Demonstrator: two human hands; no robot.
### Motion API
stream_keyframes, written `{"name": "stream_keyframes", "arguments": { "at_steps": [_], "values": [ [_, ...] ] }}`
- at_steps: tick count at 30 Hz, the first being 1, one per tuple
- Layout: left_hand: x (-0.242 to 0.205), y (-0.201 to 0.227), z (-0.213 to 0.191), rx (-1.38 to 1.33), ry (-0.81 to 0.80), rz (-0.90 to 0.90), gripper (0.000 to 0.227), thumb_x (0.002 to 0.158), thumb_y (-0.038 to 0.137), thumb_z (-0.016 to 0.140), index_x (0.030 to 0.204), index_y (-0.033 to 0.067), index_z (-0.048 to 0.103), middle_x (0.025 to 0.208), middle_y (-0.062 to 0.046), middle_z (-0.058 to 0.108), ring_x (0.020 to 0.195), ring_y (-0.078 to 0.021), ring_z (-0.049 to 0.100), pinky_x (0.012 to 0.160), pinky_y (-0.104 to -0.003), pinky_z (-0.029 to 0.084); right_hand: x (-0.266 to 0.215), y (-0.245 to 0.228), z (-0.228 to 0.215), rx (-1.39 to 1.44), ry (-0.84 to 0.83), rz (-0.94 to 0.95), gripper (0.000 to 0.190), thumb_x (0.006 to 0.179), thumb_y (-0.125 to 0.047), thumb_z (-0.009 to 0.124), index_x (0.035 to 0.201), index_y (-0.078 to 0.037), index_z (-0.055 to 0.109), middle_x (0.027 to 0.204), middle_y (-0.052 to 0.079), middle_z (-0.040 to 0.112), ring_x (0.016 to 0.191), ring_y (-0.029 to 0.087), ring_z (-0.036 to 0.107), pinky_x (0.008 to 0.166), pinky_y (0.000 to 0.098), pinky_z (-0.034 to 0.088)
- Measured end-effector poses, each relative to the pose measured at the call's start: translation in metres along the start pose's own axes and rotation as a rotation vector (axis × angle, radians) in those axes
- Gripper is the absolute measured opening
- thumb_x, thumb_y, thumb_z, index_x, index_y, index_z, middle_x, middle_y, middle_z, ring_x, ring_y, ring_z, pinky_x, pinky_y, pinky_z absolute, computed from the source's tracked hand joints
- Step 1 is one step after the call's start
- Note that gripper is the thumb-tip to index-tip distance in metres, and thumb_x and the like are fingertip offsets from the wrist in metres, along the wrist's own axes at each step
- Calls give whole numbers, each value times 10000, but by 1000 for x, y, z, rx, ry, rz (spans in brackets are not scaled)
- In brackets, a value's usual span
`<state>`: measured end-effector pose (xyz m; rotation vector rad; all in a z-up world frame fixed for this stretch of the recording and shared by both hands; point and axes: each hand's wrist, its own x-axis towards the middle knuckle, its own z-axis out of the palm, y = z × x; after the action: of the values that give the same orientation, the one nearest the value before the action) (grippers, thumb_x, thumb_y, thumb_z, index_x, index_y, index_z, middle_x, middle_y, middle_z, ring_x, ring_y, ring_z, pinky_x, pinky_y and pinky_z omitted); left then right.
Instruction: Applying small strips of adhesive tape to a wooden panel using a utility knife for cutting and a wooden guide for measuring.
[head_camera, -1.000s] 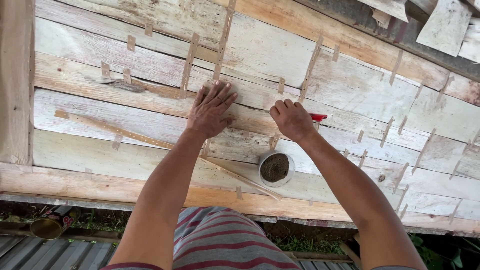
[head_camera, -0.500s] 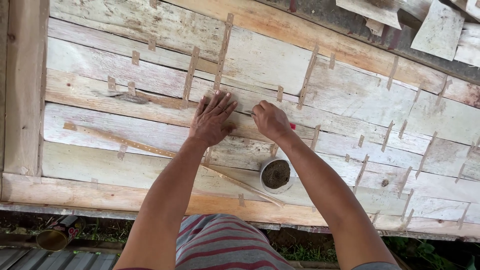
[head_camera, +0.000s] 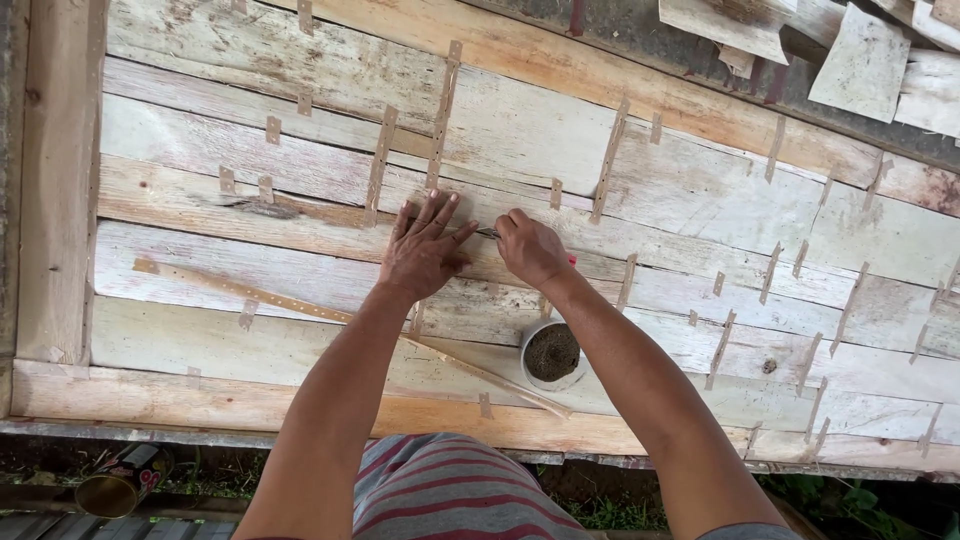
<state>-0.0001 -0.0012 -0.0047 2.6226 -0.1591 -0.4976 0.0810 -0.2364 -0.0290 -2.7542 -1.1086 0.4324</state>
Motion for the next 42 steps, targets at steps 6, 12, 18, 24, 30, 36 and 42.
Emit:
{"name": "stream_keyframes", "arguments": {
  "at_steps": [6, 12, 18, 24, 30, 36, 42],
  "values": [
    [-4, 2, 4, 14, 68, 30, 626, 908, 645, 592, 1493, 607, 374, 1740, 151, 60, 1608, -225, 9, 1302, -530, 9, -12, -25, -76, 585, -298, 620, 581, 915, -727, 466, 989, -165, 596, 803, 107, 716, 1006, 388, 721, 860, 537, 525],
    [-5, 11, 0, 5, 57, 0, 536, 914, 559, 633, 1430, 589, 490, 1748, 111, 76, 1607, -282, -43, 1292, -583, -34, -40, -89, -77, 1653, -22, 1017, 235, 948, -143, 652, 1093, 35, 601, 769, 127, 602, 645, 265, 731, 616, 411, 649],
    [-4, 21, -2, 53, 5, 21, 505, 967, 513, 592, 1461, 544, 490, 1742, 92, 121, 1599, -323, -75, 1263, -638, -82, -39, -115, -46, 1616, 260, 1162, 326, 1009, -216, 586, 1208, 41, 570, 877, 190, 655, 717, 327, 756, 629, 455, 670],
    [1, 12, 11, 128, 32, 70, 511, 986, 543, 543, 1490, 520, 460, 1738, 116, 133, 1591, -383, -76, 1241, -708, -60, -41, -115, -44, 1616, 308, 1103, 292, 1041, -212, 554, 1207, 29, 564, 883, 225, 675, 720, 343, 762, 613, 459, 690],
    [-2, 10, 13, 108, 27, 102, 506, 989, 531, 541, 1488, 508, 463, 1734, 114, 143, 1583, -411, -70, 1232, -734, -35, -33, -114, -46, 1511, 290, 1168, 323, 1034, -229, 551, 1220, 34, 576, 883, 219, 692, 708, 330, 756, 618, 470, 676],
    [0, 5, 17, 73, 61, 117, 523, 970, 533, 566, 1484, 501, 471, 1736, 103, 148, 1584, -418, -73, 1225, -744, -35, -28, -119, -47, 1567, 317, 1196, 293, 1009, -202, 556, 1193, 25, 577, 852, 234, 709, 662, 333, 759, 559, 458, 673],
    [1, 4, 21, 66, 72, 121, 537, 944, 540, 598, 1469, 510, 486, 1732, 115, 160, 1584, -416, -57, 1224, -750, -19, -28, -111, -26, 1695, 406, 1261, 315, 1011, -206, 534, 1230, 19, 515, 882, 251, 701, 700, 351, 760, 616, 467, 674]
  ]
}}
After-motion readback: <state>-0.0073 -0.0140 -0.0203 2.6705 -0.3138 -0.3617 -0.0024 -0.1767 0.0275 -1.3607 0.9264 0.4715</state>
